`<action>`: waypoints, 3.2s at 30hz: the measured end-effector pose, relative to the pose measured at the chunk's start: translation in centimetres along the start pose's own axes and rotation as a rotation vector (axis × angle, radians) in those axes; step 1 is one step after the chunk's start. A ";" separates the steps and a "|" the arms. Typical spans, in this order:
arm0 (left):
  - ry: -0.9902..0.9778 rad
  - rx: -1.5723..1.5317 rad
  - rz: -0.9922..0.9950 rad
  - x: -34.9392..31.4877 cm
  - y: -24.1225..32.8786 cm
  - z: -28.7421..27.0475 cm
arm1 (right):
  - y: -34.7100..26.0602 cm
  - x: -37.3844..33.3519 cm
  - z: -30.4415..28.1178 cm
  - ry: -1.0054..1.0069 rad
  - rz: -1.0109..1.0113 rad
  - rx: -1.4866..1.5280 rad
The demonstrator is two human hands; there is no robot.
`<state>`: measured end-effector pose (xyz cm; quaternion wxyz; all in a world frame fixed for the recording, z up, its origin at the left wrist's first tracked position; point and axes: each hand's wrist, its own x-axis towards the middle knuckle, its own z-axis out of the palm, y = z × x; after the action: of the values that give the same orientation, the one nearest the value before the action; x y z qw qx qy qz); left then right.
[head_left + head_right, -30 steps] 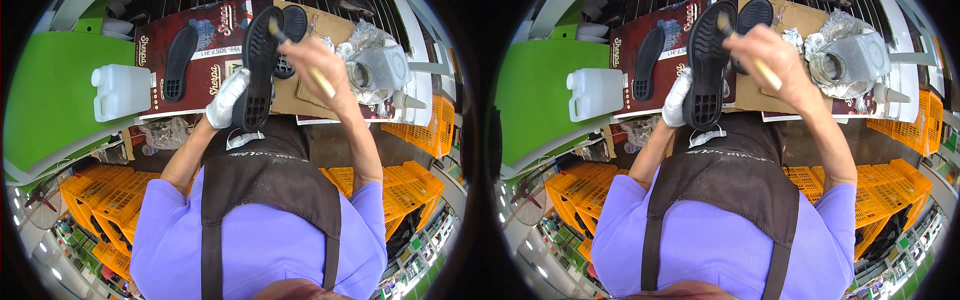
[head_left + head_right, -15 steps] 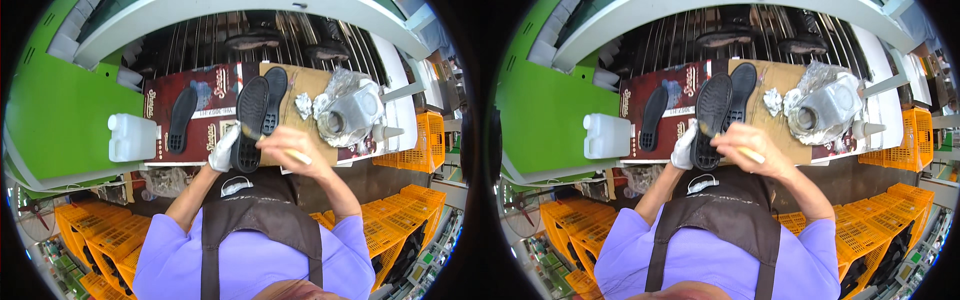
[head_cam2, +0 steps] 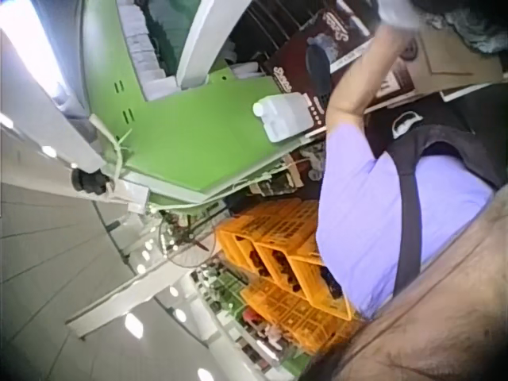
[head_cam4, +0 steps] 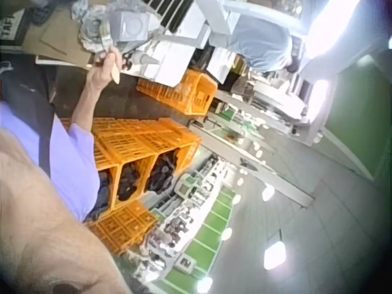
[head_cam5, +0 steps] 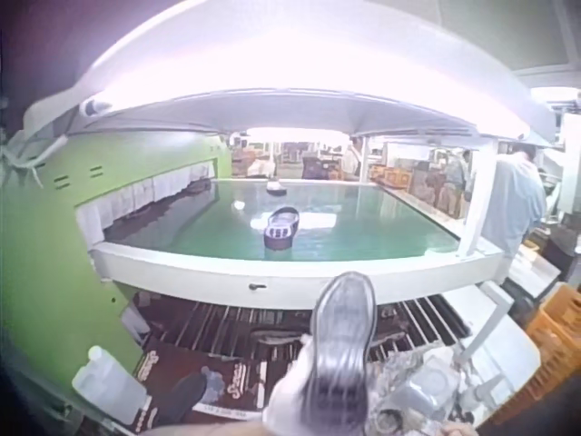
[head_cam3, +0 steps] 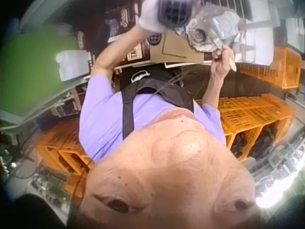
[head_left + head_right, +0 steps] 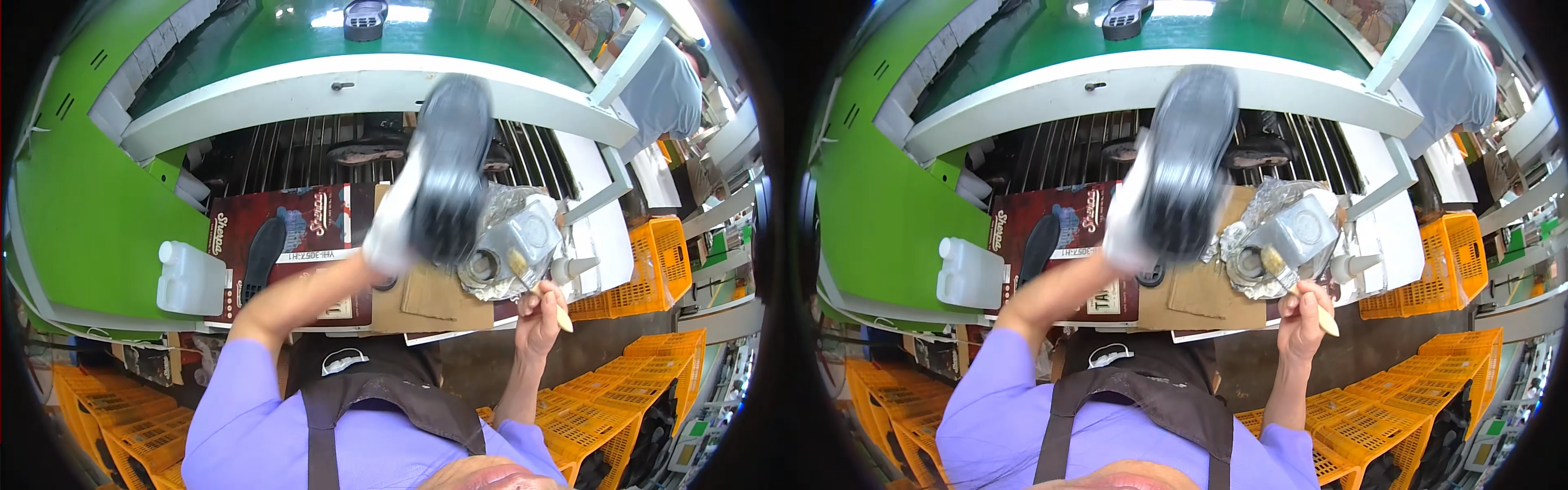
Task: The person uses a paintbrush to apply a dark coating to the soles of black shoes. They hold the shoe in their left hand and brush the sole in their right, systematically covering the tread and edges. The person works on multiple shoes, placing finished ones on a nearby cardboard surface.
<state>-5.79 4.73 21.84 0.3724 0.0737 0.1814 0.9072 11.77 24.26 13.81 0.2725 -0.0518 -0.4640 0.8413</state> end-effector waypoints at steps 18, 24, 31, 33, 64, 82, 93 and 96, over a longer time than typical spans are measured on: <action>0.358 2.148 0.559 -12.6 2.9 -17.5 | 4.8 -1.4 2.5 -0.136 0.053 -0.579; 1.293 2.509 0.046 -21.8 6.9 -20.4 | 5.8 -1.2 2.6 -0.217 0.088 -0.600; 1.400 2.003 -0.127 -21.6 8.5 -19.7 | 3.4 0.3 2.7 -0.116 0.080 -0.825; 1.382 1.830 0.119 -21.6 8.0 -19.3 | 2.3 1.1 2.5 -0.071 0.002 -0.926; -0.048 0.485 0.240 -9.6 -3.0 -12.4 | 5.1 -0.4 -1.3 0.119 0.087 -0.847; 0.078 1.184 0.112 -8.7 -5.4 -11.3 | 3.3 -2.9 7.1 -0.265 -0.609 -0.812; -0.036 1.433 0.380 -8.7 -5.8 -10.1 | 5.1 -1.8 9.1 -0.292 -0.755 -0.939; 0.004 1.120 0.253 -9.2 -6.7 -11.5 | 5.5 -2.0 9.4 -0.315 -0.727 -0.929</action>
<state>2.02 -0.48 8.63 0.1647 0.2792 0.6248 0.7103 8.02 13.83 14.30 0.4191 0.1215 -0.8052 0.4015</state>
